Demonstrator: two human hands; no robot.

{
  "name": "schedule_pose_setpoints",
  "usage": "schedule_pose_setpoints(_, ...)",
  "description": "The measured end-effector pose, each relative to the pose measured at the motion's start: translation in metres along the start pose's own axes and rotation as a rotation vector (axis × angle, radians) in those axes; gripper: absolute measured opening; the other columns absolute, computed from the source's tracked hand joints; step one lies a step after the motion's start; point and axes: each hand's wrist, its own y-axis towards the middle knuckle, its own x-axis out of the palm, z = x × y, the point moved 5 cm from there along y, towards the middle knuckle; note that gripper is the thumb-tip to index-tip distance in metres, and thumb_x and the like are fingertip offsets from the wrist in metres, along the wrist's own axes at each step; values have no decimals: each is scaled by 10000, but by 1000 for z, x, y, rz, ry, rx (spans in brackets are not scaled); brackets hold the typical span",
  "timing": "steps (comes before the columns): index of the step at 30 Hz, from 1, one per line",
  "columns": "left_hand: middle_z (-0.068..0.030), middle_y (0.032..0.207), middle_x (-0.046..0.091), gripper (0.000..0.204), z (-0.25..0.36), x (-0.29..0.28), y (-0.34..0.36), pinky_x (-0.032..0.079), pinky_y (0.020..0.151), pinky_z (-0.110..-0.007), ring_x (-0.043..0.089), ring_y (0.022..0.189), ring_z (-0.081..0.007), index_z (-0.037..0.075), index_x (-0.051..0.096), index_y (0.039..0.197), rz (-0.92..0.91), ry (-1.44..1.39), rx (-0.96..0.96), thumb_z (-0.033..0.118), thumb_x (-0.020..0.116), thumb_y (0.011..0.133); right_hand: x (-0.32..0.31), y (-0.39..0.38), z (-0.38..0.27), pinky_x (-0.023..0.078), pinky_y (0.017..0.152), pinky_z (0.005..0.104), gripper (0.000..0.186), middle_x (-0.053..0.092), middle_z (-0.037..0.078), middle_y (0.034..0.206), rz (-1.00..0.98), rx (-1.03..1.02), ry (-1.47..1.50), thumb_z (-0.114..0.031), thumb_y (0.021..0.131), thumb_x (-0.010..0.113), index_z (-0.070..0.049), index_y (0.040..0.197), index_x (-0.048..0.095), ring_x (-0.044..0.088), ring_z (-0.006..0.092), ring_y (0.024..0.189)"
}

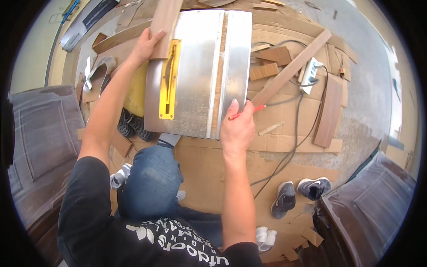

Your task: The person measures and marks a floorboard using a pencil and square, then uses a table saw to cut the board.

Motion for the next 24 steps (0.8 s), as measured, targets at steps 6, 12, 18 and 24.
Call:
schedule_pose_setpoints(6,-302,1349,603,861,0,-19,-43,454,1086,-445,599,1265,-378,-60,523,1352,14,-25,-80,666,652,907,19,-17,-2,525,835,478,427,715,245,1040,8,-163,-35,-354,1073,527,1,1308,559,698,421,945)
schedule_pose_setpoints(12,-301,1401,565,899,5,-9,-54,448,1089,-445,571,1295,-384,-46,494,1415,71,40,-129,689,628,915,15,-14,15,477,952,433,400,683,231,1086,-57,-214,-36,-295,1098,485,37,1313,542,647,358,999)
schedule_pose_setpoints(18,-275,1376,551,868,2,-4,-43,472,1064,-461,577,1262,-409,-47,510,1380,80,93,-78,679,619,917,21,-2,31,159,1264,487,407,644,254,1107,-68,-270,-76,-291,1105,448,69,1256,562,565,389,1130)
schedule_pose_setpoints(24,-296,1406,512,894,3,-4,-34,459,1098,-447,534,1306,-414,-72,467,1453,82,187,-75,667,564,960,22,-9,9,481,907,441,400,663,222,1005,-26,-119,-113,-337,1083,501,36,1152,627,622,365,959)
